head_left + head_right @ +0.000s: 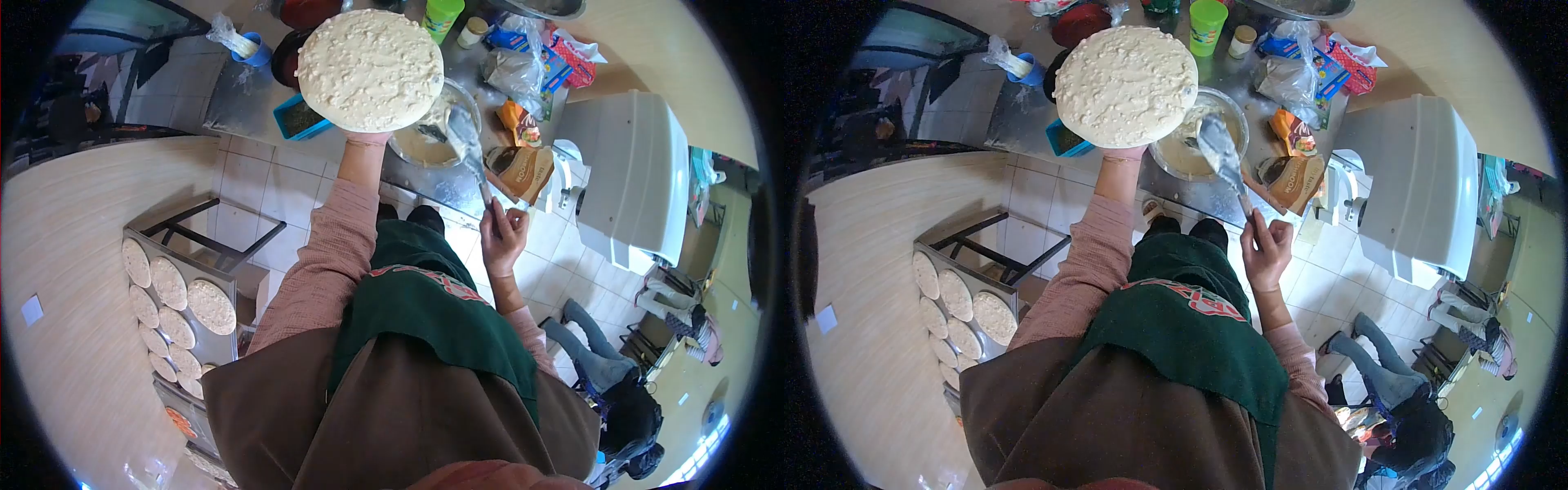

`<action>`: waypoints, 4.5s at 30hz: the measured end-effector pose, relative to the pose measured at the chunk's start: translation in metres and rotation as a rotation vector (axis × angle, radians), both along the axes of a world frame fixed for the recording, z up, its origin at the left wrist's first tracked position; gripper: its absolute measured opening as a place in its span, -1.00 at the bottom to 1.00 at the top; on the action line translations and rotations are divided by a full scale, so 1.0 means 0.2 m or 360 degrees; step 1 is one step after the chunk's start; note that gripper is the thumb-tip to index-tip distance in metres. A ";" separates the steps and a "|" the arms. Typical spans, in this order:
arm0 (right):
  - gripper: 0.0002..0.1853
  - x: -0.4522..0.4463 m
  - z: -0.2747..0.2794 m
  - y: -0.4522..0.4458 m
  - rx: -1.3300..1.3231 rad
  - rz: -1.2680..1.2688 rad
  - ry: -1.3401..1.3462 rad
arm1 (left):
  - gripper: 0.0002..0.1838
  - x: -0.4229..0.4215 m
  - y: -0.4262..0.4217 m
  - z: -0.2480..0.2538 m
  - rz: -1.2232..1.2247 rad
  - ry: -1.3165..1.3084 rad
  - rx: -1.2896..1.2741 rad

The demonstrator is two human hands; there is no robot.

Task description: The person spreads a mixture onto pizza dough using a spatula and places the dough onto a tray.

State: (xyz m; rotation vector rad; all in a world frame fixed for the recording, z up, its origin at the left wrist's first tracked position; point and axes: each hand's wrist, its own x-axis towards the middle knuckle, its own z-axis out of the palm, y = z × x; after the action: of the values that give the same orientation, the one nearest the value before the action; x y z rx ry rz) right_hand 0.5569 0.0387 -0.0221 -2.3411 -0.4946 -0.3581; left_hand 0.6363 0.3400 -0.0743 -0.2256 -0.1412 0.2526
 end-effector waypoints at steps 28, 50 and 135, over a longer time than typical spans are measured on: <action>-0.68 0.56 0.19 0.20 -0.1416 0.0661 0.0342 | -0.18 -0.31 0.15 0.06 0.0048 -0.0052 -0.0001; -0.63 0.39 0.53 -0.16 -0.0027 0.0465 0.0840 | -0.34 -0.41 -0.15 0.01 -0.0357 0.0251 0.0349; -0.64 0.55 0.97 0.16 -0.0832 0.1032 0.0078 | -0.37 -0.11 -0.26 -0.01 -0.1273 0.0184 0.0436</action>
State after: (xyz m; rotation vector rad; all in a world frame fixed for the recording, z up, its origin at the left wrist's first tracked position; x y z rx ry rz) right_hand 0.6664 0.0699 0.1720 -2.4835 -1.4050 0.1579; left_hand 0.6138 0.2883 -0.0760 0.0168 0.0366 -0.5468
